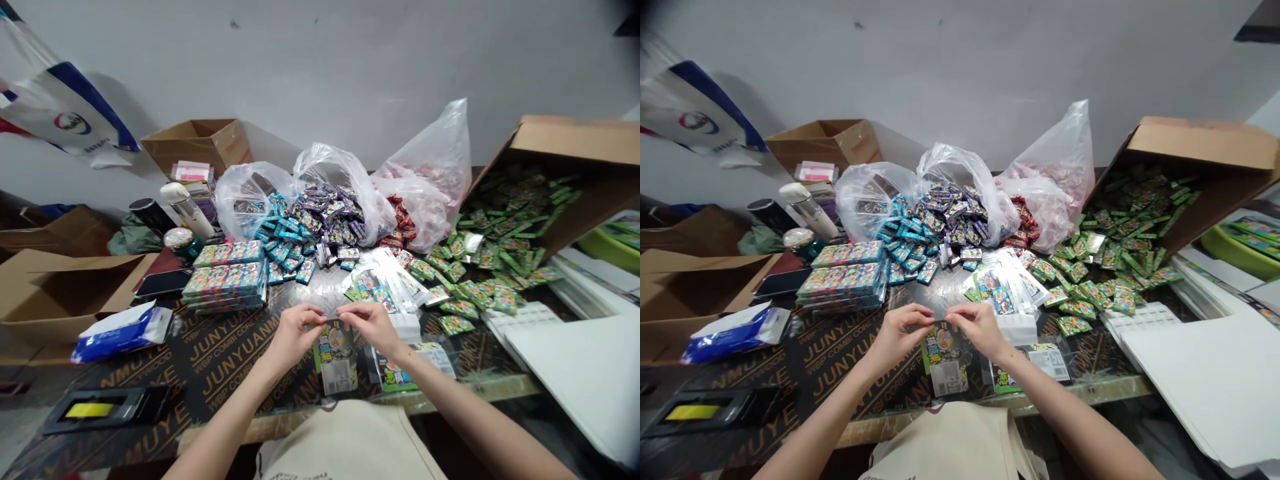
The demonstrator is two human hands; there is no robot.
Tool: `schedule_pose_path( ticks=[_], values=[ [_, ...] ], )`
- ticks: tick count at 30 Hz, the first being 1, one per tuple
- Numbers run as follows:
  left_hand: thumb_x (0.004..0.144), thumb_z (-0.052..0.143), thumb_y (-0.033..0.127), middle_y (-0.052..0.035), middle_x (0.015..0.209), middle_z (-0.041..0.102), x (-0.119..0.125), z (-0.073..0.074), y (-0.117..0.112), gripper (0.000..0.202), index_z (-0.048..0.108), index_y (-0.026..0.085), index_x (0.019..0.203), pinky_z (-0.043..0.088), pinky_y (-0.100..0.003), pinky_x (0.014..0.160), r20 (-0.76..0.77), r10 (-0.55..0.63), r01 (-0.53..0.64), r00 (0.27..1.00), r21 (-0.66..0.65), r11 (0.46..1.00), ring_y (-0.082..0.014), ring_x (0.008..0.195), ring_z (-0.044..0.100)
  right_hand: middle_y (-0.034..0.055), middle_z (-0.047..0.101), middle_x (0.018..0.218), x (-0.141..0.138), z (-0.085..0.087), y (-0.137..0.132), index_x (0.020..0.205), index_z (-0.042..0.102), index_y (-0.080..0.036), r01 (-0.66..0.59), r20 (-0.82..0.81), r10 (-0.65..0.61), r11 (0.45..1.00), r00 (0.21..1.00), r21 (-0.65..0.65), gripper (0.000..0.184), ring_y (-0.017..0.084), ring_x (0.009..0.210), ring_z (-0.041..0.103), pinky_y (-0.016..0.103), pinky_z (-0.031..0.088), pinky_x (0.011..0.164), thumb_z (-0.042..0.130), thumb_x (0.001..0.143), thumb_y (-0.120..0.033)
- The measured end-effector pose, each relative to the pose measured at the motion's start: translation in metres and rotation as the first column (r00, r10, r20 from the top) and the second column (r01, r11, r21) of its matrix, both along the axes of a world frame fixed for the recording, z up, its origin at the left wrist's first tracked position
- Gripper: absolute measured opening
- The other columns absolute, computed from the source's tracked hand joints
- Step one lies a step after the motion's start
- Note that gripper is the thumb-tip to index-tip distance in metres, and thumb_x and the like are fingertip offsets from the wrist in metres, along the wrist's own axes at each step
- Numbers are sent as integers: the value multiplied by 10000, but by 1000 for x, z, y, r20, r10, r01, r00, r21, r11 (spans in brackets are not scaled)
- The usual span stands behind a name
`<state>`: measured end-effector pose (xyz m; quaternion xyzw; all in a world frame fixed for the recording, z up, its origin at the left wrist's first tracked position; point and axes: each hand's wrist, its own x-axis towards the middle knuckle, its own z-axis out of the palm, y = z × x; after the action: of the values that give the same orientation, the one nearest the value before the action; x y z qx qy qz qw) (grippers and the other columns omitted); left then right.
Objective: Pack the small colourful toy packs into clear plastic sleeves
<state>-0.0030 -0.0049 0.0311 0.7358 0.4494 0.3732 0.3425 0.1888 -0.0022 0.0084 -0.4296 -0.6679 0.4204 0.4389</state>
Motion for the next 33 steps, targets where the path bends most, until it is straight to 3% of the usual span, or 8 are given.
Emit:
schedule_pose_path(
  ticks=[7,11,14,18,21,24,26,33],
  values=[
    [616,704,251,-61,752,702,-13,-17,15,107,690,154,660,512,-295,682,194,148,-95,970,-256,962,-192,711,646,65,616,1126,29,-12,6,1113,588,-240,19,248,-68,981,967,193,332,207,1057,552,367,407,916,529,819,-382],
    [604,714,313,-51,729,698,-52,-38,17,209,695,148,731,506,-308,700,210,463,-408,861,-257,876,-188,686,636,160,604,1050,74,-34,37,1211,497,-159,377,625,-481,875,615,304,667,319,1027,512,453,349,859,597,687,-559],
    [599,707,361,-41,731,682,-83,-72,4,298,672,137,793,499,-328,722,255,714,-675,652,-234,700,-184,685,627,141,620,936,93,-55,50,1241,453,-157,389,807,-413,887,422,250,684,322,934,532,428,337,787,611,673,-504],
    [559,710,380,-71,769,666,-96,-100,-24,380,656,134,844,489,-389,737,-24,783,-766,621,-227,601,-236,738,626,106,603,990,78,-61,54,1271,404,-171,197,753,-326,945,572,260,631,268,915,526,369,326,784,573,668,-255],
    [590,688,397,-115,989,628,-75,-82,-37,416,653,162,932,421,-429,866,-129,771,-780,624,-40,625,-278,953,571,87,581,1052,45,-42,45,1282,381,-175,-79,627,-139,949,766,306,661,238,932,508,373,321,841,547,642,-179],
    [634,668,390,-87,885,655,-41,-54,-37,394,647,154,948,476,-349,744,87,536,-467,840,-389,794,-213,794,611,54,594,992,9,-17,27,1284,383,-202,-373,568,157,882,808,287,648,207,903,506,371,333,867,528,656,-139],
    [622,688,376,-62,784,669,-20,-43,-31,371,658,136,903,485,-299,644,305,423,-148,853,-635,758,-179,691,618,54,586,1039,-8,-6,16,1278,391,-226,-490,550,273,820,789,295,624,207,972,495,377,324,905,513,675,-121],
    [592,736,352,-33,719,669,16,-51,-25,299,642,128,765,480,-241,599,523,617,-7,588,-759,651,-114,598,603,118,347,1345,-22,-18,0,1350,253,-217,-173,435,-7,912,900,372,847,298,1220,336,444,273,988,651,623,-391]
  ],
)
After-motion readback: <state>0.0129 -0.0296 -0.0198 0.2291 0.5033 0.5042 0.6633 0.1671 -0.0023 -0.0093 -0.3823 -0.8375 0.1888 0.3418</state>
